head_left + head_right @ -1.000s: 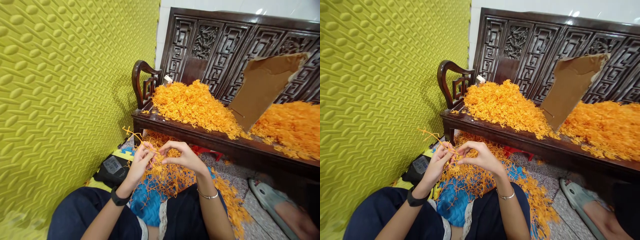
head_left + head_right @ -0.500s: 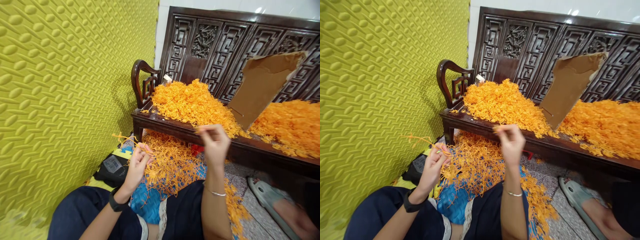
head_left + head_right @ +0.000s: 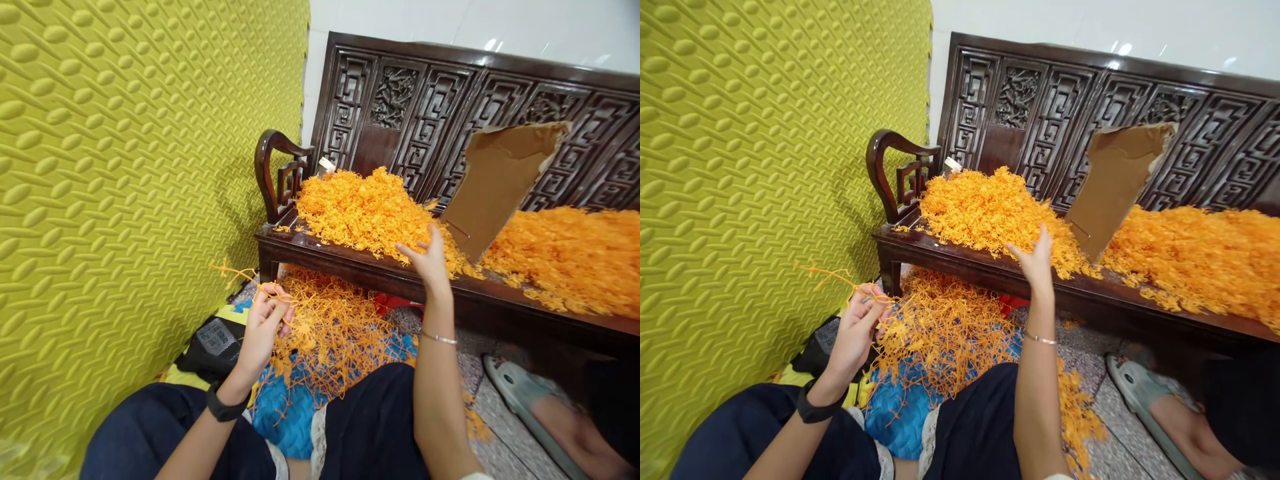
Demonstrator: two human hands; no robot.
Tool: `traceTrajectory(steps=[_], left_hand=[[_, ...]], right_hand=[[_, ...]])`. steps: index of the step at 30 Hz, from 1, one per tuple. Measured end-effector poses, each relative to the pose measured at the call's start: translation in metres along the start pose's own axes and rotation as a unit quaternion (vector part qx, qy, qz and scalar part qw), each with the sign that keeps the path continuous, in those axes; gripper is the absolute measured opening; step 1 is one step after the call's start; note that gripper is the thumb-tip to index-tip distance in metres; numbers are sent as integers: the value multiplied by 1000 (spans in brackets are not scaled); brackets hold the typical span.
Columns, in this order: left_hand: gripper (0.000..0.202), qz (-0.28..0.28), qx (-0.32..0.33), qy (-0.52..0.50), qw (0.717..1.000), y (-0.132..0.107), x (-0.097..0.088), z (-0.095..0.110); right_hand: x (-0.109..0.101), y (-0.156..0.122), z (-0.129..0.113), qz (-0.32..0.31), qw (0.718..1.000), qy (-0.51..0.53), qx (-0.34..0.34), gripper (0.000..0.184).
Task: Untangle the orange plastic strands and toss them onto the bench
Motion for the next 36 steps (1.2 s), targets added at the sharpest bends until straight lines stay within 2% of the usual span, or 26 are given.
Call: traceTrajectory(steps=[2,4,7,9,11,12,14,16,18,20,24,27,32,36], left_hand=[[32,-4,6,-2,1000,1,-1,-1],[30,1,15,2,1000,3,-3,-2],[26,14,21,26,999,3,-4,-3],[24,19,18,39,999,2,-5,-3],[24,24,18,42,999,1,-7,-3],[24,27,20,41,999,1,-8,-2],[26,27,23,35,999,1,-9,0],[28,26,15,11,999,2,-10,0],[29,34,-2,-28,999,2,-10,0],[29,55,-7,-58,997,2,-12,1],[27,98,22,-69,993,2,-16,7],[28,98,0,-84,992,-1,-14,3],[32,73,-83,-147,983,-14,2,-14],[32,54,-129,-162,977,-19,11,-26]], right_hand=[[28,-17,15,-41,997,24,54,51],[56,-46,11,-152,985,34,80,40],[87,-92,-29,-334,939,58,56,31],[99,-118,-69,-413,907,74,-23,32],[110,-141,-97,-464,879,65,-85,40],[116,-149,-104,-469,876,52,-98,45],[124,-158,-108,-444,890,29,-100,51],[128,-163,-109,-401,908,30,-114,38],[127,-166,-112,-361,918,38,-159,15],[124,-168,-118,-330,918,20,-217,13],[121,-182,-132,-343,879,-89,-320,21],[117,-195,-140,-361,844,-177,-355,21],[108,-209,-142,-390,817,-259,-336,23],[96,-218,-142,-419,807,-272,-314,20]])
Point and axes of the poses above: each hand's wrist, its own y-axis towards the middle knuckle, its own x-axis out of the palm, z = x × y, the point moved 7 cm from there along y, towards the middle knuckle, and after that the axes turned 11 degrees about x, right-handed, at the moved point
